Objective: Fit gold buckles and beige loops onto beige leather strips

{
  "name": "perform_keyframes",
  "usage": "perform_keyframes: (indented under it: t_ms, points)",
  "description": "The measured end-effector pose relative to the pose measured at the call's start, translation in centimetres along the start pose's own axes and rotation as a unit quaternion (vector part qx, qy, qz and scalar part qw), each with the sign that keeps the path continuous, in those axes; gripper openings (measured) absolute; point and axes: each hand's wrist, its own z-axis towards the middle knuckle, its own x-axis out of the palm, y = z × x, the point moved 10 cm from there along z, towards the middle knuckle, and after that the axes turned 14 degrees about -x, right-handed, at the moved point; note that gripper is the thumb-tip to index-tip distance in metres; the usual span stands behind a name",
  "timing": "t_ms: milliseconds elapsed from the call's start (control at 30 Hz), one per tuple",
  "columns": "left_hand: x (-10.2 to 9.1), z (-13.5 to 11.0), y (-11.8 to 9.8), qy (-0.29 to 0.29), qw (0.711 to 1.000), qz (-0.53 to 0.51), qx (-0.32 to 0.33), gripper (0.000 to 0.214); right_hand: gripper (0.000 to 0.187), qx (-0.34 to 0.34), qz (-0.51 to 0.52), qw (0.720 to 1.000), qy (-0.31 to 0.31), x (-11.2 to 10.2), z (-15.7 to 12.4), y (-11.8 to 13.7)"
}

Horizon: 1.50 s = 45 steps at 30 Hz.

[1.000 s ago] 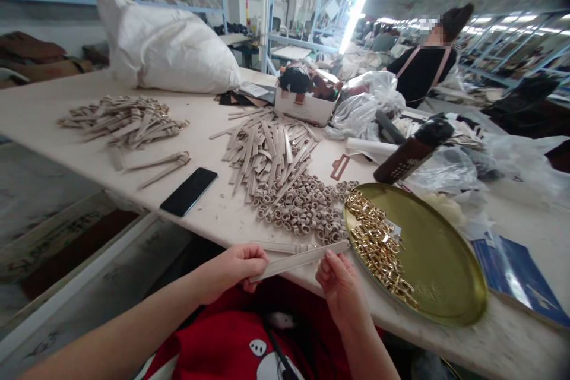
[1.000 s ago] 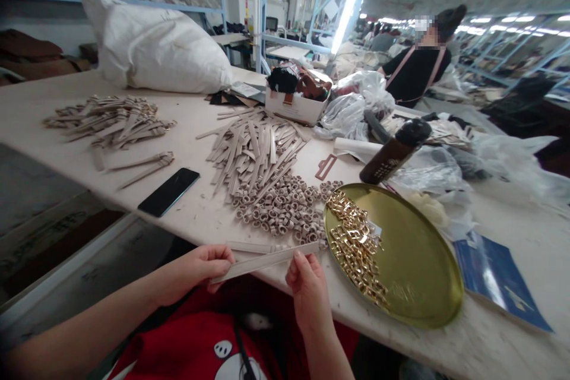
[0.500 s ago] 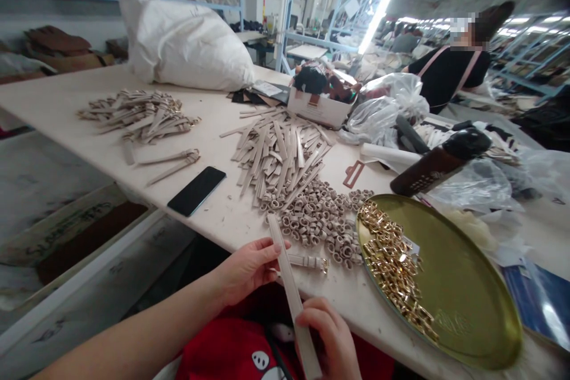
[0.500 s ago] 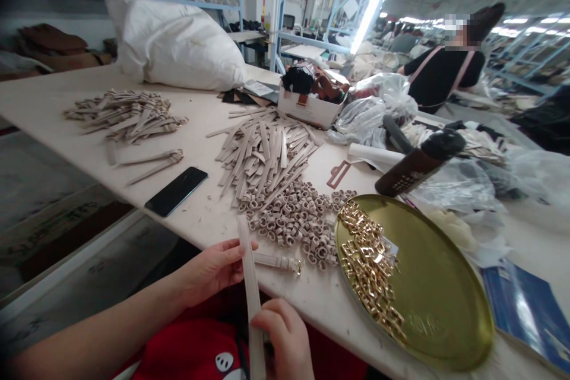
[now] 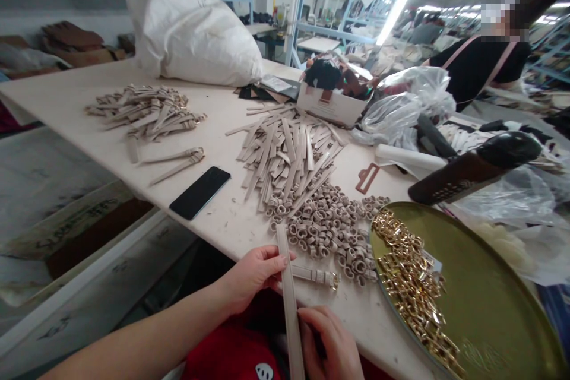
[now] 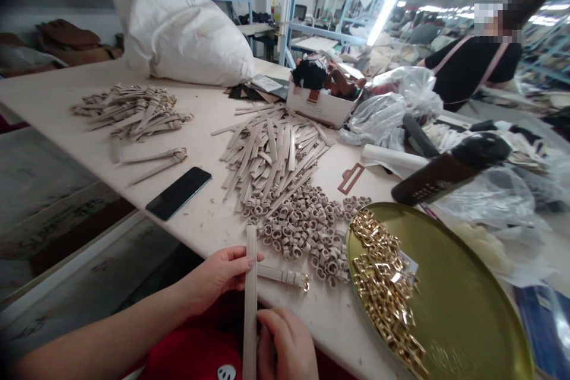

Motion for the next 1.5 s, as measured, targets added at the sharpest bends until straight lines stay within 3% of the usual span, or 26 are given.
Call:
perform_keyframes:
  t_ms: [100, 233, 400, 467, 700, 933, 1067, 1167, 1267, 1333, 1400, 1500]
  points:
    - [0.1, 0.1, 0.0, 0.002, 1.000, -0.003, -0.002, 0.037, 0.030, 0.017, 0.002, 1.000, -0.023, -1.0, 0.4, -0.3]
    - [0.0, 0.0, 0.0, 0.006, 1.000, -0.007, -0.003, 0.028, 0.023, 0.037, -0.020, 0.999, -0.004, -1.5, 0.0, -1.1]
    - [-0.1, -0.5, -0.6, 0.014, 1.000, 0.000, 0.027, 0.018, 0.013, 0.091, -0.130, 0.987, -0.036, -4.6, 0.2, -3.7]
    - [0.2, -0.6, -0.6, 0.020, 0.999, 0.010, 0.024, 0.019, 0.012, 0.120, -0.181, 0.976, -0.019, -5.3, 1.0, -5.3]
    - [0.5, -1.3, 0.0, 0.015, 0.999, 0.049, 0.019, 0.021, 0.011, 0.157, -0.329, 0.914, 0.177, -2.5, 4.8, -9.4]
    - [1.5, -2.0, 1.1, 0.010, 0.989, 0.146, 0.016, 0.022, 0.006, 0.158, -0.323, 0.920, 0.155, -2.8, 4.5, -9.5]
    - [2.5, -1.8, 1.3, 0.005, 0.980, 0.197, 0.023, 0.019, 0.009, 0.156, -0.273, 0.942, 0.119, -3.0, 4.1, -10.1]
    - [2.8, -1.3, 1.4, 0.010, 0.977, 0.212, 0.024, 0.019, 0.015, 0.162, -0.219, 0.961, 0.050, -4.0, 4.2, -10.3]
    - [2.7, -0.9, 1.6, 0.011, 0.976, 0.217, 0.022, 0.022, 0.015, 0.215, -0.085, 0.973, -0.027, -4.6, 3.6, -10.6]
    - [2.7, -0.7, 1.5, 0.009, 0.972, 0.233, 0.028, 0.023, 0.018, 0.287, 0.068, 0.954, -0.061, -3.7, 2.6, -10.9]
    - [2.8, -0.5, 1.3, 0.003, 0.965, 0.260, 0.044, 0.024, 0.023, 0.344, 0.210, 0.912, -0.082, -2.1, 1.5, -10.5]
    - [3.1, -0.5, 0.8, -0.017, 0.942, 0.326, 0.073, 0.027, 0.026, 0.373, 0.327, 0.861, -0.109, -0.6, 0.7, -9.3]
